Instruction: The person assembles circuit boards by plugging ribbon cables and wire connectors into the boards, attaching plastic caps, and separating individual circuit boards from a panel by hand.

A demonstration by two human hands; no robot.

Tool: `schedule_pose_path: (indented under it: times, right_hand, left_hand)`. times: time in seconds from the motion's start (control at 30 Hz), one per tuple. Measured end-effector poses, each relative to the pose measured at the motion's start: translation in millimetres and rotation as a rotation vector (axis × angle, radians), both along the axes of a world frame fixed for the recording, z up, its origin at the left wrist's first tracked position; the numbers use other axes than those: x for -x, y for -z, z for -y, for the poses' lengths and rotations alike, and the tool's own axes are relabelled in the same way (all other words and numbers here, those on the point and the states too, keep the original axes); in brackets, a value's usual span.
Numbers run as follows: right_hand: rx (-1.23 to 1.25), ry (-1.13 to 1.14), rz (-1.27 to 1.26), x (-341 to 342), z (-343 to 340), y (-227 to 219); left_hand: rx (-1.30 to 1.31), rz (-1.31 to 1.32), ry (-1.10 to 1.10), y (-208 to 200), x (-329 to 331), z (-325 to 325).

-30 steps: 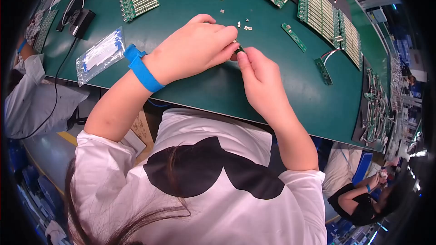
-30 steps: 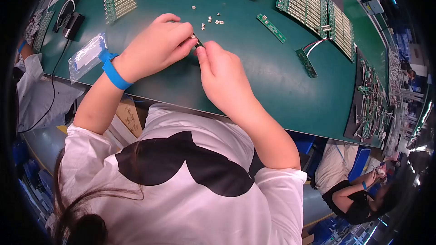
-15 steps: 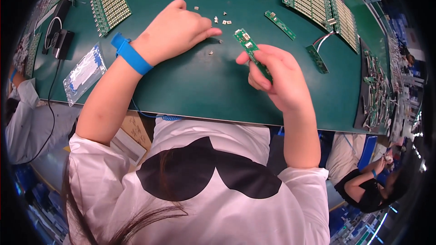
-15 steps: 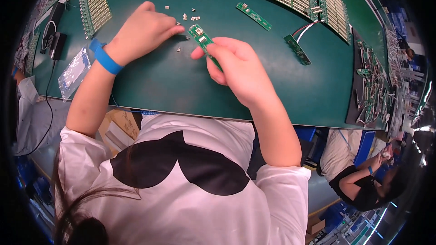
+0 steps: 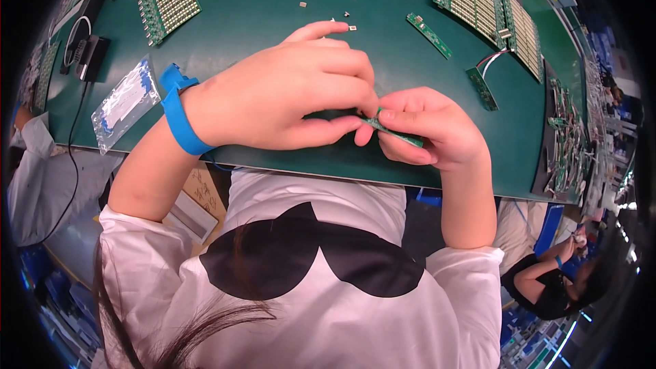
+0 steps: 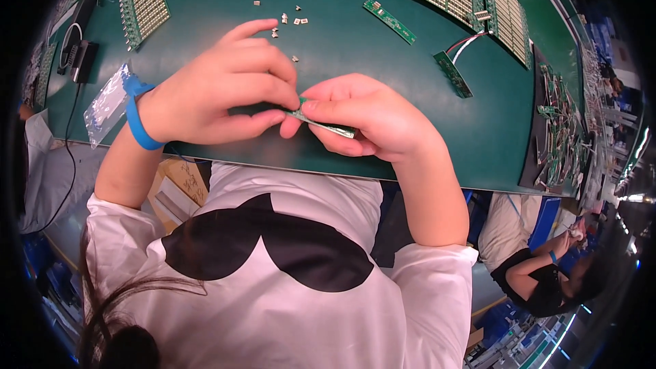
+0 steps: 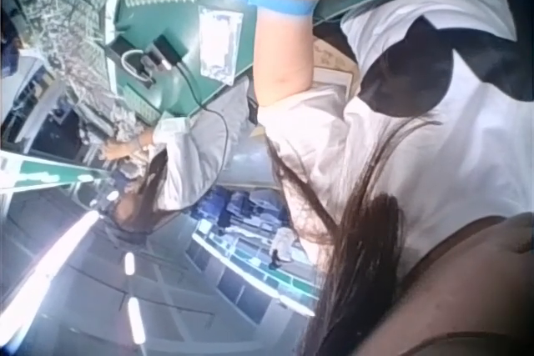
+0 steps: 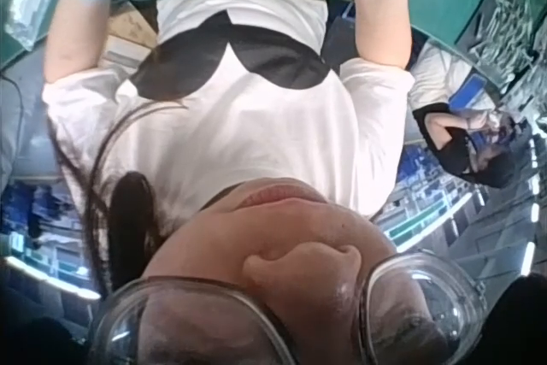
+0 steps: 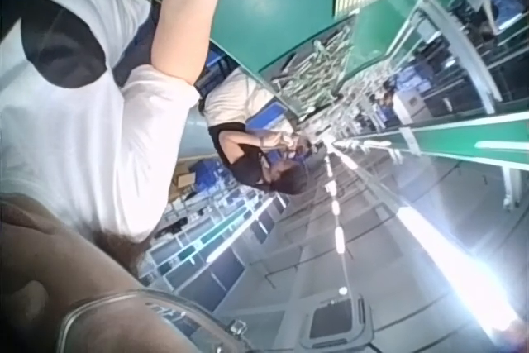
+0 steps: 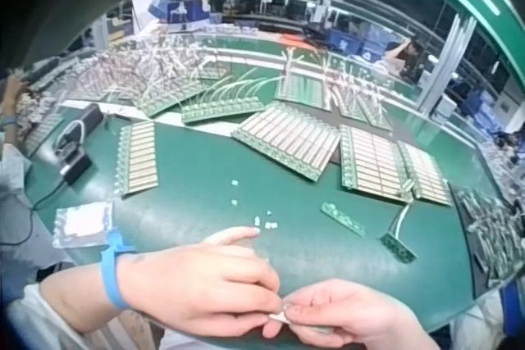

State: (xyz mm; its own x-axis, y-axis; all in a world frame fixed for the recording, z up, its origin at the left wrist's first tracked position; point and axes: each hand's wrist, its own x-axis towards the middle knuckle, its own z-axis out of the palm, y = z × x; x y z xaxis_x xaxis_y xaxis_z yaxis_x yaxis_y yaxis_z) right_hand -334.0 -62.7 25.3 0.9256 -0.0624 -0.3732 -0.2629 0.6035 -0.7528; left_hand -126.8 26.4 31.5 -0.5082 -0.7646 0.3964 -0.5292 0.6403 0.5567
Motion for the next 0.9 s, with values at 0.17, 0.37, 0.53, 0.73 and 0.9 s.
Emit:
schedule_pose_path:
  times: [0.17, 0.37, 0.53, 0.73, 0.9]
  right_hand:
    - [-0.076, -0.124, -0.081, 5, 0, 0]
    - [-0.155, -0.123, -0.044, 19, -4, 1]
    - [-0.165, -0.215, -0.008, 19, -4, 8]
    - [-0.292, -0.232, 0.053, 28, 0, 29]
    - [0.836, 0.18, -0.373, 50, 26, -8]
  left_hand:
    - [-0.121, 0.059, 0.114, -6, 4, -2]
    - [-0.325, -0.07, 0.264, -9, 19, 6]
    - [-0.609, -0.151, 0.347, -2, 24, 15]
    - [-0.782, -0.184, 0.447, -2, 32, 28]
    - [-0.65, -0.219, 0.309, 7, 18, 31]
